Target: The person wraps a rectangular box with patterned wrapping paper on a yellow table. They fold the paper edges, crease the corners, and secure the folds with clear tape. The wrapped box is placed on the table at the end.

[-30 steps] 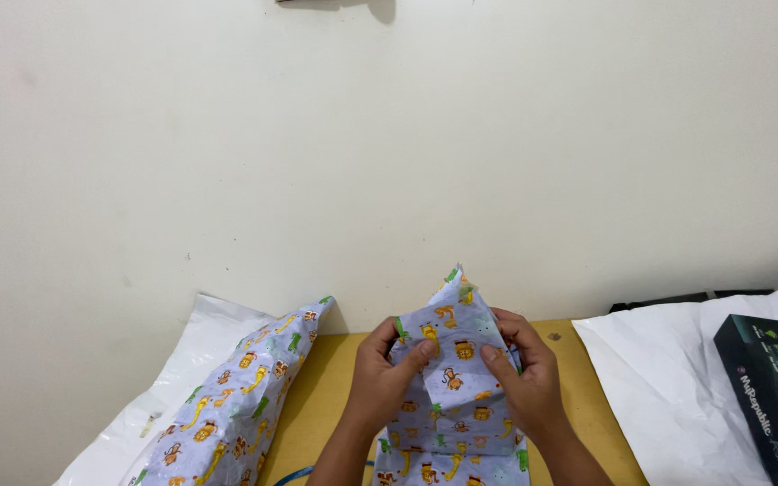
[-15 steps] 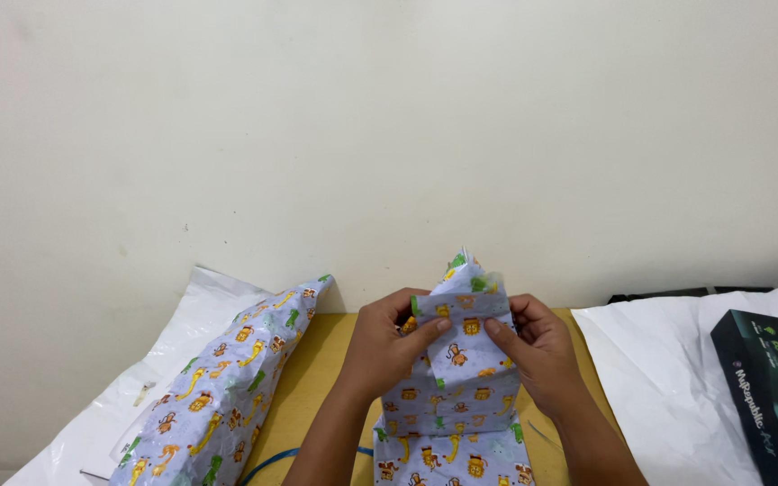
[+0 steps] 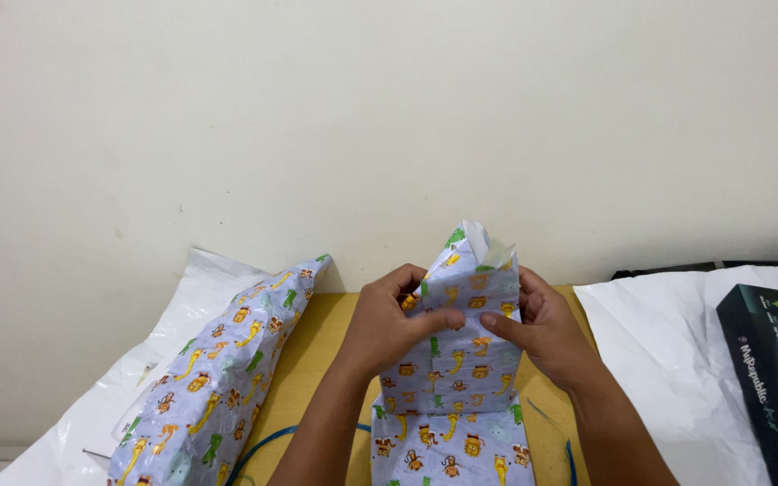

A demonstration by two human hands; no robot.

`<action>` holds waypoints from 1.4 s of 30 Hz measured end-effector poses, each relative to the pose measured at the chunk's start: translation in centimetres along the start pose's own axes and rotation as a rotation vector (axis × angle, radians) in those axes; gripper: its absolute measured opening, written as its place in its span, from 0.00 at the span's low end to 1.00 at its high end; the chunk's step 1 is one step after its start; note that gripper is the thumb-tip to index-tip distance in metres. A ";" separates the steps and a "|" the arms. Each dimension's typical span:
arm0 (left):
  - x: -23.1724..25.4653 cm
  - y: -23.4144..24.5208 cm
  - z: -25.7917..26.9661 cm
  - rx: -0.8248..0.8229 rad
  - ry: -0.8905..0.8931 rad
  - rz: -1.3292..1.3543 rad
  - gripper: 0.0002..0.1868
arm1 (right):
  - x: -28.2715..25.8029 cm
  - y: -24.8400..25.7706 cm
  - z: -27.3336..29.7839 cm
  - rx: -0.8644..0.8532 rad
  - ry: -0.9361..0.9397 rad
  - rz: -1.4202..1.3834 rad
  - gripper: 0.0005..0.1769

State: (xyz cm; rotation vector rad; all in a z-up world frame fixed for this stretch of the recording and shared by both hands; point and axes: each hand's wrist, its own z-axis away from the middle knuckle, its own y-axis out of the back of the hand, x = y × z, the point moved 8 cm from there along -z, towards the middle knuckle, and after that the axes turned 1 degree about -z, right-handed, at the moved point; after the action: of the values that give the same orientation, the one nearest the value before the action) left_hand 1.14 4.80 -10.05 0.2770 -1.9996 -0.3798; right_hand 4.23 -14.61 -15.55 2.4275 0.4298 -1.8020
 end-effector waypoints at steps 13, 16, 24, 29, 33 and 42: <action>-1.3 0.0 0.4 -0.005 0.072 -0.060 0.09 | 3.0 2.4 -1.1 0.086 0.041 -0.082 0.14; -2.1 -0.1 0.4 -0.002 0.084 -0.007 0.10 | 3.5 2.5 -1.4 0.116 0.060 -0.095 0.12; -1.4 -0.1 -0.4 -0.099 0.021 0.100 0.12 | 1.4 1.1 -0.7 0.152 0.152 0.019 0.09; 0.6 -0.3 -1.8 -0.103 -0.144 0.238 0.15 | 0.6 0.7 -0.5 0.168 0.180 0.058 0.09; -0.5 -1.2 -2.0 -0.117 -0.014 0.381 0.11 | 1.5 1.3 -0.8 0.181 0.032 -0.052 0.11; 1.4 -1.2 -3.1 -0.082 -0.025 0.293 0.11 | 1.7 1.3 -1.0 0.197 0.059 -0.044 0.12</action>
State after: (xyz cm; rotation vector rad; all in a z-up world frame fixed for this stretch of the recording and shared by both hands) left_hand 3.35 2.71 -8.09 -0.0727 -2.0072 -0.2777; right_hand 6.03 -15.32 -17.02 2.6265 0.3266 -1.8769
